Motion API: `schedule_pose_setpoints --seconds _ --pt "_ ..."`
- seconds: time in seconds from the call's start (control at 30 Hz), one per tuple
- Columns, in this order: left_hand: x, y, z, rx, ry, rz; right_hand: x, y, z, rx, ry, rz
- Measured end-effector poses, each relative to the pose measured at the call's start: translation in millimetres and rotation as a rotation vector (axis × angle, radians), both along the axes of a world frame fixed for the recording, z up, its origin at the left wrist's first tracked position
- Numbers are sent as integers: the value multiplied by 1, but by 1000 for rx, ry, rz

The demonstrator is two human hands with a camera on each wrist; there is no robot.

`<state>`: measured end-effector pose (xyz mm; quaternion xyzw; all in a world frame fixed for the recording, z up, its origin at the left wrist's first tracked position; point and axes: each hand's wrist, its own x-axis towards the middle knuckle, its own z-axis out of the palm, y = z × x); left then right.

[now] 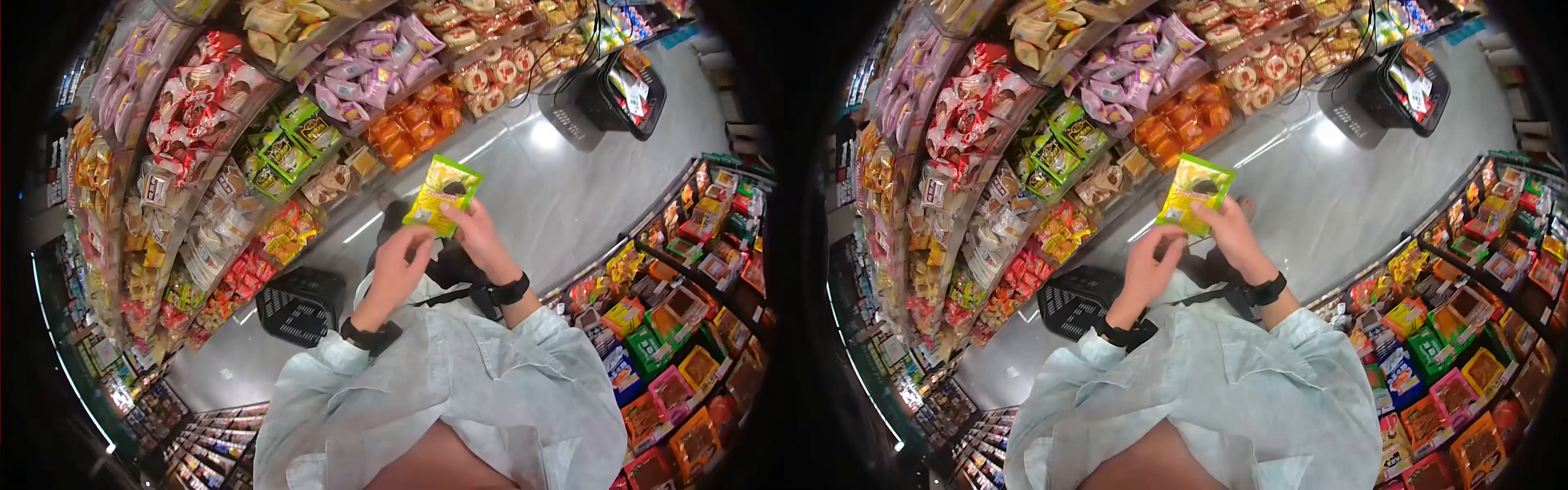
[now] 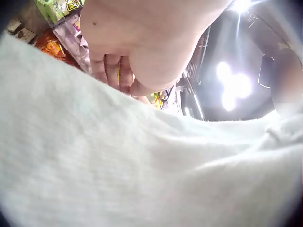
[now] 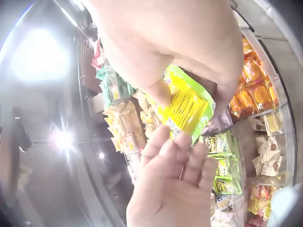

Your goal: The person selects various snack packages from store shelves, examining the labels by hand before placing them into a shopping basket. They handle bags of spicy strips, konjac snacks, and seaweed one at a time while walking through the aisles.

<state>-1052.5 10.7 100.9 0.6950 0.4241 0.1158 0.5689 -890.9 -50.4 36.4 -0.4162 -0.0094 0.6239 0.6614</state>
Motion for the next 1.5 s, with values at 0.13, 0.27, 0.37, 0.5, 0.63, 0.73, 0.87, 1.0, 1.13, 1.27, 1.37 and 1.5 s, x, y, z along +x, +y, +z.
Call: schedule_pose_setpoints --seconds 0.13,0.27,0.37,0.5,0.63,0.73,0.87,1.0,1.13,1.27,1.37,1.5 --pt "-7 -11 -12 -35 -20 194 14 -19 -14 -45 4 60" --pt "-4 -15 -12 23 -31 189 10 -24 1 -45 -50 141" --pt "-8 -18 -9 -26 -90 226 -1 -22 10 -3 -57 196" --pt "-42 -17 -15 -4 -174 322 -29 -10 17 64 8 207" --pt "-93 -12 -11 -19 -274 473 -78 10 33 104 102 281" --pt "-136 -9 -5 12 -314 542 -119 27 40 51 67 371" --pt "-204 0 3 175 -242 467 -164 40 52 108 -375 351" --pt "-264 -2 -11 311 -173 262 -192 38 54 198 -1115 416" --pt "-296 -13 -22 285 -142 210 -216 34 55 159 -1090 679" --pt "-306 -20 -33 155 -198 290 -229 22 56 44 -1093 725" --pt "-304 -25 -41 112 -208 322 -230 14 58 2 -1082 663" --pt "-294 -33 -35 108 -178 364 -218 8 59 -19 -1033 630"
